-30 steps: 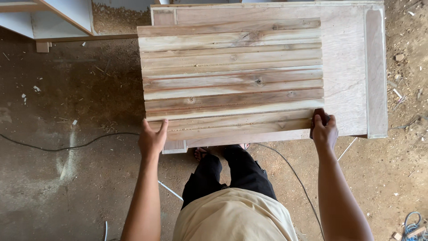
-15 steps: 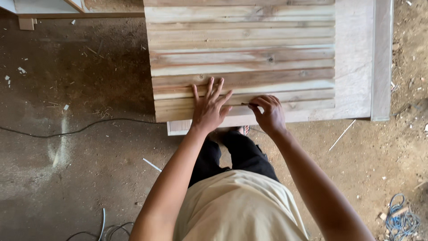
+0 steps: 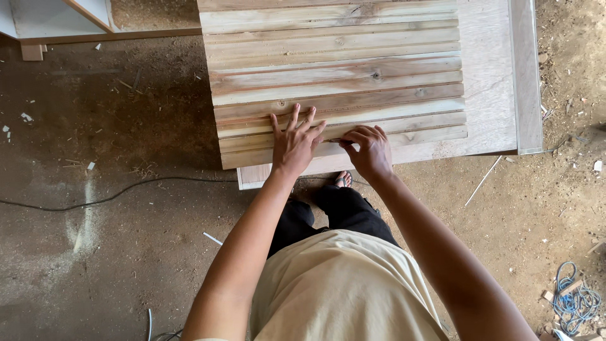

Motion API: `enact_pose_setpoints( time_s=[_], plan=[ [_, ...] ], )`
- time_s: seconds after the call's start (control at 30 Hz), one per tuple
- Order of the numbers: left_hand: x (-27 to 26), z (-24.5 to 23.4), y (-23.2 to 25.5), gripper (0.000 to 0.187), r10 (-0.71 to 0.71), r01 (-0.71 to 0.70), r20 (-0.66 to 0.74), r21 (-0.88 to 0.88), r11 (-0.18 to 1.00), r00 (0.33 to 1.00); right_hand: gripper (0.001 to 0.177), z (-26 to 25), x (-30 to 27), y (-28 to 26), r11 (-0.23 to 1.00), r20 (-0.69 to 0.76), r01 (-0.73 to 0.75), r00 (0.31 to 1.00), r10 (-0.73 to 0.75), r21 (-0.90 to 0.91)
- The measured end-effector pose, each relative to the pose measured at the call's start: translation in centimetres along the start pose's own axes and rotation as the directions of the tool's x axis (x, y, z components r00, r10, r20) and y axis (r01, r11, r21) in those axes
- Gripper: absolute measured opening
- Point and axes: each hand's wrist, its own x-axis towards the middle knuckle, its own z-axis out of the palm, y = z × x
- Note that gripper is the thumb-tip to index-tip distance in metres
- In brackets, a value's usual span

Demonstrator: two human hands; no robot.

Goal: The person sands a wooden slatted panel with a sanding block, moving back and forth along the grain. The person repositions the panel and continues sanding different sections.

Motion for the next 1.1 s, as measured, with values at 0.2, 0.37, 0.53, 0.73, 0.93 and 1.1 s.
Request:
enact_pose_setpoints(
  time_s=[0.2,0.37,0.53,0.73,0.93,1.1],
  plan=[
    [-0.1,1.3,-0.3,0.034,-0.021,0.021,0.019,-0.002,1.000,1.000,0.014,-0.4,-0.6,-0.8,0.999,0.017,-0.030,0.999,0.031,-0.012],
    [-1.1,-0.8,-0.9,0.033,-0.002,0.000,-0.072,-0.024,1.000,0.997,0.011,0.1,0.2,-0.5,1.000,0.061,-0.027,0.998,0.027,0.005],
    [-1.5,-2.6,-3.4,0.048,-0.246,0.244,-0.159,-0.036,0.969,0.956,0.006,2.2,1.5,-1.6,0.997,0.107,0.073,0.992,-0.069,-0.031],
    [-1.8,-2.3,-4.6,0.052,-0.221,0.232,-0.204,0.030,0.972,0.954,0.011,0.7,1.7,-2.6,0.990,0.066,0.138,0.988,-0.138,0.008],
    [-1.4,-2.9,-4.2,0.053,-0.240,0.259,-0.240,0.054,0.964,0.941,0.007,2.6,1.2,-1.9,0.987,0.012,0.120,0.992,-0.122,0.110],
    [-1.2,-2.5,-4.3,0.053,-0.244,0.269,-0.244,0.075,0.960,0.939,0.009,3.0,1.1,-1.8,0.981,-0.014,0.124,0.992,-0.124,0.151]
  ],
)
